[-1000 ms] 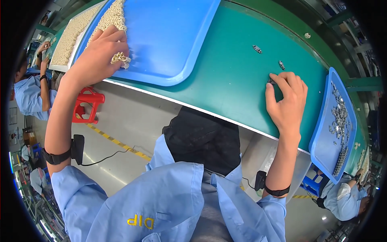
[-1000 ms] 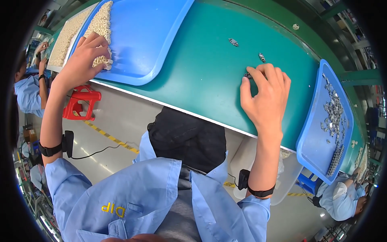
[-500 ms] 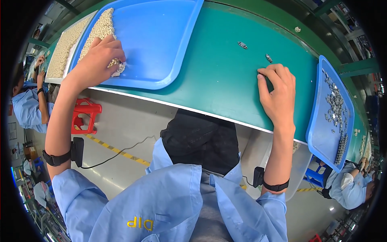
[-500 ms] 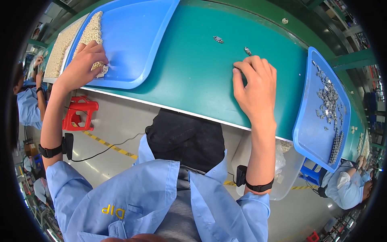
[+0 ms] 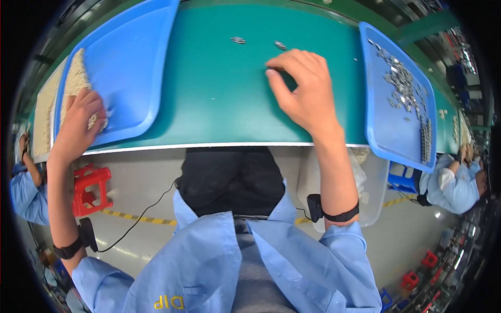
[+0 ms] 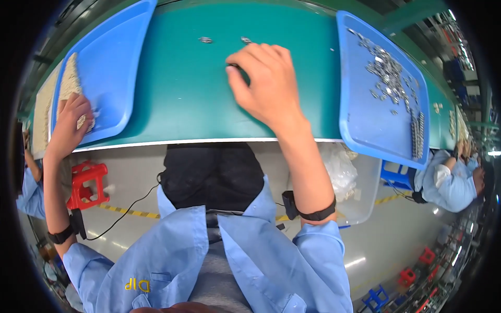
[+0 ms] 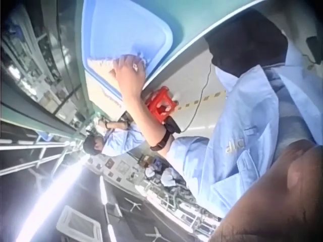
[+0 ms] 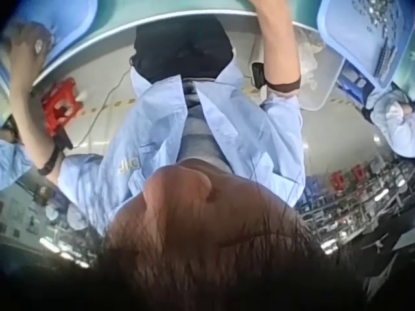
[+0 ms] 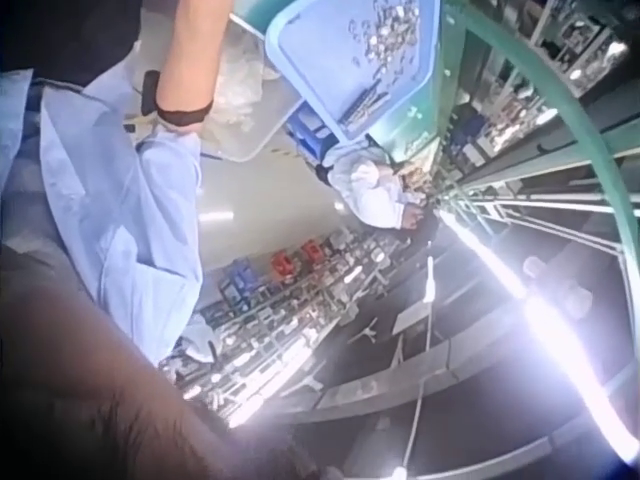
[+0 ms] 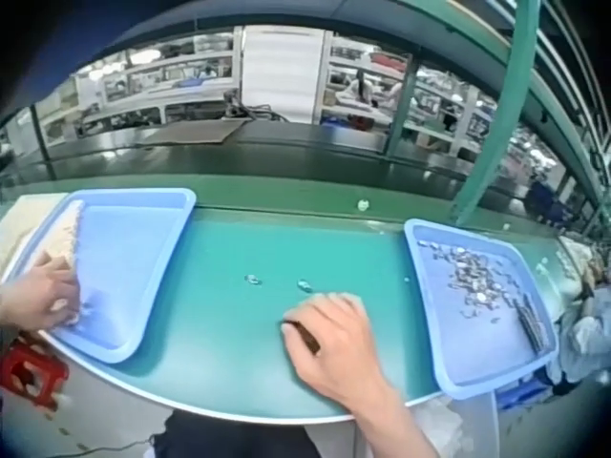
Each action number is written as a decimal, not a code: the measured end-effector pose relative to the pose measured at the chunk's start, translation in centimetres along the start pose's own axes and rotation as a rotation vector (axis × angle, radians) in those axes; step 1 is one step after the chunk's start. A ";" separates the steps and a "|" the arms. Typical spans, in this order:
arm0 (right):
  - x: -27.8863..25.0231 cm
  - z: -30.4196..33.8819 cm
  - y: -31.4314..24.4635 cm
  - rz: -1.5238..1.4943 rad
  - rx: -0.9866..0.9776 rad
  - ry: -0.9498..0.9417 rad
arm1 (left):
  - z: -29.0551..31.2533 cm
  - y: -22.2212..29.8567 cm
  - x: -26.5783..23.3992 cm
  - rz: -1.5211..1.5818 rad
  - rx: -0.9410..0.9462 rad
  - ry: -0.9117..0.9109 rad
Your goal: The person picks up a white plastic component and a metal connector by hand, fits the connector into the component, and places the assembled unit onto the green work surface. This process is repeated for additional components and connectors.
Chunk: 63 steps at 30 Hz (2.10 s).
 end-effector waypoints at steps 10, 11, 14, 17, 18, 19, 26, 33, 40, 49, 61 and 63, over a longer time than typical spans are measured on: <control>-0.3 0.0 -0.1 -0.163 -0.022 0.004 | 0.7 -0.1 1.0 0.043 -0.089 0.020; -0.2 -0.1 -0.2 -0.164 -0.030 0.009 | 0.6 0.0 1.0 0.061 -0.112 0.027; -0.6 0.2 -0.2 -0.166 0.013 -0.038 | -0.1 0.7 0.3 0.045 -0.165 -0.005; -0.7 0.2 -0.2 -0.167 0.041 -0.074 | -0.5 1.3 0.1 0.017 -0.175 -0.085; -0.6 0.2 -0.3 -0.175 0.047 -0.083 | -0.2 1.3 0.1 0.023 -0.142 -0.039; -0.4 0.2 -0.4 -0.180 0.053 -0.093 | 0.1 1.3 0.2 0.030 -0.107 0.007; -0.2 0.0 -0.3 -0.192 0.023 -0.028 | 0.5 3.5 0.7 0.192 0.040 0.226; -2.5 -0.1 -3.5 -0.483 0.205 0.066 | 0.7 10.2 3.4 0.489 0.277 0.488; -6.0 1.7 -12.3 -0.794 0.122 0.278 | -0.5 18.3 7.9 0.755 0.460 0.901; -6.6 3.5 -13.2 -0.619 0.129 0.388 | -0.7 19.9 8.7 0.788 0.516 0.876; -7.8 4.0 -12.8 -0.543 0.091 0.313 | -0.4 21.2 8.8 0.724 0.533 0.897; -7.8 4.0 -13.0 -0.494 0.093 0.353 | -0.5 21.4 8.7 0.709 0.537 0.885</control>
Point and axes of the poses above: each hand's wrist, its own z-axis away from the middle knuckle, its own x-axis out of the palm, y = z × x, the point moved 1 cm from there along -z, towards the middle knuckle, and after that the axes turned 14 degrees about z, right-handed, at the moved point
